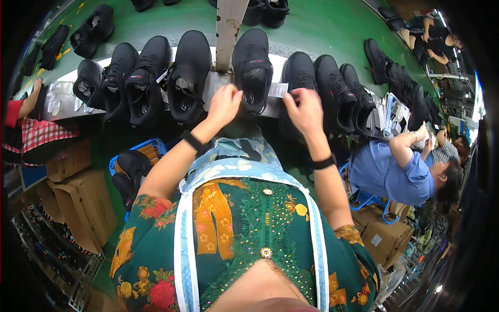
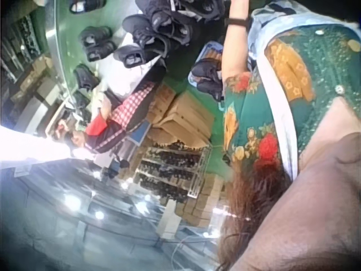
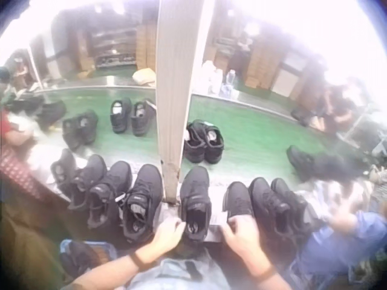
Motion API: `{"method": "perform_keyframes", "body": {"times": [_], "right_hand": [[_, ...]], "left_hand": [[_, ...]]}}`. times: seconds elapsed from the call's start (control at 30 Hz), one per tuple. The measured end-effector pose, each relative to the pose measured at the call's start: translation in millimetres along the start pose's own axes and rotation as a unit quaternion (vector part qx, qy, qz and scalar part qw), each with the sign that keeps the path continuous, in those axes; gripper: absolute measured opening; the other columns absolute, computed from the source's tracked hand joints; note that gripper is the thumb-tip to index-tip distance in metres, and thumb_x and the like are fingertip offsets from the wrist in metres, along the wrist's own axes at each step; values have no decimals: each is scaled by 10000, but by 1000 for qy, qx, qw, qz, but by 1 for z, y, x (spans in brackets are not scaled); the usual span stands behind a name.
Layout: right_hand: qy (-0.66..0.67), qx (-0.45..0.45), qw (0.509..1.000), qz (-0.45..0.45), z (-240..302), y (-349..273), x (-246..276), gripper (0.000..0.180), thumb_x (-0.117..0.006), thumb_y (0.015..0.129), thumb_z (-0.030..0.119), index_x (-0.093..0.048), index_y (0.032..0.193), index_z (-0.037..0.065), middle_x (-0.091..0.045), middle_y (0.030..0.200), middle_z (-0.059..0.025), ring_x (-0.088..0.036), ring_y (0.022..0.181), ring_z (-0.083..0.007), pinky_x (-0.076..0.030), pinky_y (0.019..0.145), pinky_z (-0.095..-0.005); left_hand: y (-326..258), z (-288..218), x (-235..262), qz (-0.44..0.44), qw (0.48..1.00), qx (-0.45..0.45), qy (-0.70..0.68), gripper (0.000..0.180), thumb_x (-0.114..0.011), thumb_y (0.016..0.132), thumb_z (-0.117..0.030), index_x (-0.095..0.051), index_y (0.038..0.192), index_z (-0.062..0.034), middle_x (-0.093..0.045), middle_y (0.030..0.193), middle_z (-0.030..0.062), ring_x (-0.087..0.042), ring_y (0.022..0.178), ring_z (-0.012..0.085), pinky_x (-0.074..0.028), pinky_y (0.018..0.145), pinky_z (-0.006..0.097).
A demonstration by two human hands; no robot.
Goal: Lacing black sneakers and arranging them on an assembly line bench in a shoe factory.
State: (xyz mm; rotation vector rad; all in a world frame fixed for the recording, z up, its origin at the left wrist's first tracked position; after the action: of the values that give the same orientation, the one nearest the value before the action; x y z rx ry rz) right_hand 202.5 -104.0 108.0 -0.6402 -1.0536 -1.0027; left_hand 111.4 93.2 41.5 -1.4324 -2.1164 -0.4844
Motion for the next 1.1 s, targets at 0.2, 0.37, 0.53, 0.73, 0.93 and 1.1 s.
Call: {"method": "perform_keyframes", "body": {"times": [0.2,0.37,0.53,0.73,0.93,1.1], "right_hand": [[104,-43,974,197,22,11,-50,448,-500,840,399,-653,695,4,-641,757,-194,-632,743,-302,-477,683,-408],[618,-188,751,134,-38,23,-19,185,-501,897,187,-621,822,68,-600,836,10,-538,798,-82,-423,738,-232],[716,-117,688,18,-40,48,0,179,-484,909,157,-590,900,12,-592,898,-23,-534,807,-82,-431,812,-239],[740,-4,663,116,33,86,-25,171,-478,915,162,-562,892,14,-607,901,-70,-569,880,-144,-440,818,-272],[506,-72,791,338,29,117,-97,220,-437,936,189,-542,908,-3,-603,803,-61,-609,722,-158,-491,716,-262],[661,-123,695,256,26,100,-76,200,-434,930,167,-533,911,-6,-583,777,-53,-589,699,-145,-509,696,-277]], "left_hand": [[34,-9,-43,137,938,-134,290,172,-502,809,-145,-617,912,-67,-627,801,101,-624,754,293,-493,626,408],[47,-24,-66,318,794,-136,499,166,-559,743,-180,-715,789,-144,-682,871,45,-662,782,198,-509,590,325],[39,-43,-22,263,928,-212,155,114,-555,792,-139,-608,857,-63,-595,789,111,-597,814,276,-471,685,374],[23,-44,15,39,958,-285,9,90,-598,758,-76,-565,833,-38,-464,877,113,-503,787,276,-429,683,342],[-10,-48,41,267,731,103,-619,177,-444,928,-196,-506,856,-46,-522,731,14,-503,731,118,-405,687,228],[0,-45,41,59,985,-140,-83,99,-555,830,-135,-536,852,-40,-524,784,63,-497,716,182,-403,695,256]]}}
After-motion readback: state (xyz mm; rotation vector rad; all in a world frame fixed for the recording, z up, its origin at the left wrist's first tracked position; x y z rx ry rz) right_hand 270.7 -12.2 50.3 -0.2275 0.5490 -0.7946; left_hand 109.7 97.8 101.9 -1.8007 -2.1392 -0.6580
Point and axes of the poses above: each hand's wrist, its own y-axis towards the middle knuckle, its own x-axis out of the back of the hand, z = x × y, the point moved 4 cm from there along y, towards the middle knuckle
